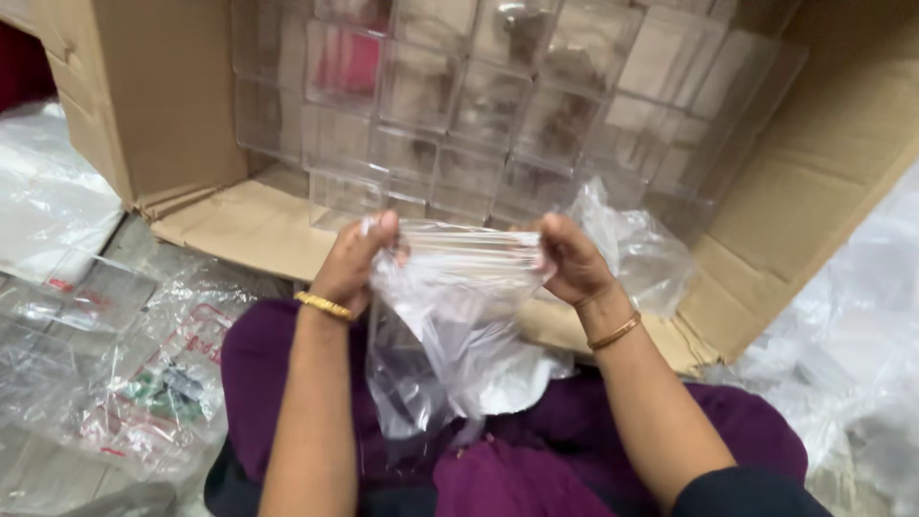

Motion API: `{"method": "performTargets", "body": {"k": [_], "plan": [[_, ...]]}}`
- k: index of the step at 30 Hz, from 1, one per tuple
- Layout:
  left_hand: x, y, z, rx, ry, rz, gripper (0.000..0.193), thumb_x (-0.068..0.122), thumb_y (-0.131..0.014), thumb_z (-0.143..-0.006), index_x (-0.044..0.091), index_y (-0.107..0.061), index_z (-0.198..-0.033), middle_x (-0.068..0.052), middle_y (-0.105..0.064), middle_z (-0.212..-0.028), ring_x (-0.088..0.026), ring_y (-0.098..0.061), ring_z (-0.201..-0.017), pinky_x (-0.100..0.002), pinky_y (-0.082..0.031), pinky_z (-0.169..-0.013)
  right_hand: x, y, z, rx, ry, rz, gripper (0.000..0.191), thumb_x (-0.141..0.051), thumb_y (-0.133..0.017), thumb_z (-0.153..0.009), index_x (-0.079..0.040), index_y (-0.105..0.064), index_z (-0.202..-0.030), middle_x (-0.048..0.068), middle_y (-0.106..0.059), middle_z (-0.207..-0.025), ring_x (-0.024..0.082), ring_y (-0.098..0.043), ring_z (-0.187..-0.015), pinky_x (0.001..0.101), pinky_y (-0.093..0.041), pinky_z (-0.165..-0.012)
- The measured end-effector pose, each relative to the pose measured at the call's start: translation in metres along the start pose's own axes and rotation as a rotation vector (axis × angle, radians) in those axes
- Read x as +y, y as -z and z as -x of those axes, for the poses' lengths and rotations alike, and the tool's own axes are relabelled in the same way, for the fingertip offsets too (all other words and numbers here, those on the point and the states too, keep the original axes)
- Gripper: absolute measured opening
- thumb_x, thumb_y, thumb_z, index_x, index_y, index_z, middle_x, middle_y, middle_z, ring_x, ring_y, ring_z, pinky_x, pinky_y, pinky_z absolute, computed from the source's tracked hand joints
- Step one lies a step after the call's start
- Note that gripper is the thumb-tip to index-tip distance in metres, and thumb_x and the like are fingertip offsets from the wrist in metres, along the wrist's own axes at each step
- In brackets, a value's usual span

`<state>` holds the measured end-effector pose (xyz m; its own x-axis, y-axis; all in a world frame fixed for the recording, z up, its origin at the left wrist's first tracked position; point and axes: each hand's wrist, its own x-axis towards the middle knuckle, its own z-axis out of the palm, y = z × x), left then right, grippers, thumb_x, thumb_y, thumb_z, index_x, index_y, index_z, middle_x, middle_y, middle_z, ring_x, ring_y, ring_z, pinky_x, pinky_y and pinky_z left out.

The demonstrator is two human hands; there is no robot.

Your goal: The person sits on the floor in front of a large cardboard box and pulls clear plastic boxes out of plastic bags one at a time. They place the unpacked boxes into the cardboard box and set the empty bags aside on the floor.

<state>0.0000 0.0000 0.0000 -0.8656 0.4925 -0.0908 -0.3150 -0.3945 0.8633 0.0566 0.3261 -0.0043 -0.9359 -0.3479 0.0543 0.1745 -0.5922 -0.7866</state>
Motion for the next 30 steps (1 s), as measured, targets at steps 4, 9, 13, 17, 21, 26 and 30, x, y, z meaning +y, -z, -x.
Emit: {"method": "performTargets", "body": {"k": [4,9,13,17,21,26,30], "plan": [[0.011,0.022,-0.010,-0.022,0.037,-0.709,0.032,0.036,-0.073,-0.094,0.004,-0.066,-0.093,-0.006,-0.067,-0.082,-0.018,-0.062,-0.076,-0.034,-0.052,-0.069,0.002,-0.015,-0.030,0.067,0.146,-0.024,0.021,-0.026,-0.070,-0.093,-0.006,-0.070,-0.097,0.007,-0.072,-0.100,0.016,-0.067,-0.092,0.0297,-0.057,-0.087],[0.026,0.061,-0.053,0.582,-0.106,-1.206,0.030,0.034,-0.063,-0.096,0.008,-0.071,-0.109,-0.021,-0.075,-0.079,-0.037,-0.073,-0.082,-0.047,-0.054,-0.079,0.065,-0.019,-0.125,0.433,0.058,0.476,0.011,-0.006,-0.065,-0.102,-0.006,-0.071,-0.111,0.006,-0.064,-0.093,0.011,-0.055,-0.073,0.0261,-0.046,-0.060],[0.013,0.092,-0.085,0.739,0.105,-1.467,0.036,0.035,-0.063,-0.097,0.002,-0.072,-0.108,-0.030,-0.070,-0.094,-0.050,-0.066,-0.092,-0.056,-0.052,-0.081,0.108,-0.025,-0.167,0.447,-0.024,1.054,0.035,-0.001,-0.055,-0.093,-0.012,-0.067,-0.124,0.000,-0.071,-0.091,0.010,-0.060,-0.065,0.0251,-0.053,-0.060],[-0.005,0.097,-0.086,0.701,-0.089,-1.350,0.039,0.037,-0.062,-0.098,0.001,-0.074,-0.110,-0.028,-0.071,-0.097,-0.048,-0.068,-0.092,-0.054,-0.053,-0.082,0.113,-0.023,-0.168,0.572,-0.115,0.934,0.036,-0.003,-0.051,-0.095,-0.015,-0.065,-0.126,-0.003,-0.069,-0.088,0.009,-0.057,-0.062,0.0273,-0.052,-0.058],[0.011,0.049,-0.094,0.552,-0.342,-0.905,0.039,0.033,-0.058,-0.097,0.002,-0.066,-0.119,-0.014,-0.070,-0.084,-0.031,-0.068,-0.073,-0.043,-0.053,-0.070,0.079,-0.011,-0.142,0.734,0.212,1.068,0.025,-0.008,-0.060,-0.097,-0.007,-0.070,-0.120,0.004,-0.067,-0.084,0.009,-0.052,-0.069,0.0252,-0.047,-0.062],[0.055,-0.062,-0.099,0.149,-0.447,-0.700,0.024,0.026,-0.066,-0.099,0.003,-0.074,-0.103,-0.003,-0.062,-0.073,-0.007,-0.053,-0.067,-0.027,-0.046,-0.060,-0.012,-0.013,-0.096,0.522,0.193,0.095,0.038,-0.027,-0.049,-0.105,-0.005,-0.064,-0.132,0.010,-0.070,-0.124,0.021,-0.068,-0.112,0.0374,-0.054,-0.101],[0.075,-0.123,-0.087,-0.086,-0.589,-0.752,0.023,0.026,-0.069,-0.103,0.005,-0.075,-0.107,-0.005,-0.070,-0.078,-0.010,-0.060,-0.074,-0.027,-0.051,-0.069,-0.064,-0.039,-0.056,0.329,0.059,-0.079,0.039,-0.030,-0.052,-0.105,-0.004,-0.066,-0.129,0.010,-0.069,-0.121,0.021,-0.067,-0.110,0.0368,-0.054,-0.099]]}}
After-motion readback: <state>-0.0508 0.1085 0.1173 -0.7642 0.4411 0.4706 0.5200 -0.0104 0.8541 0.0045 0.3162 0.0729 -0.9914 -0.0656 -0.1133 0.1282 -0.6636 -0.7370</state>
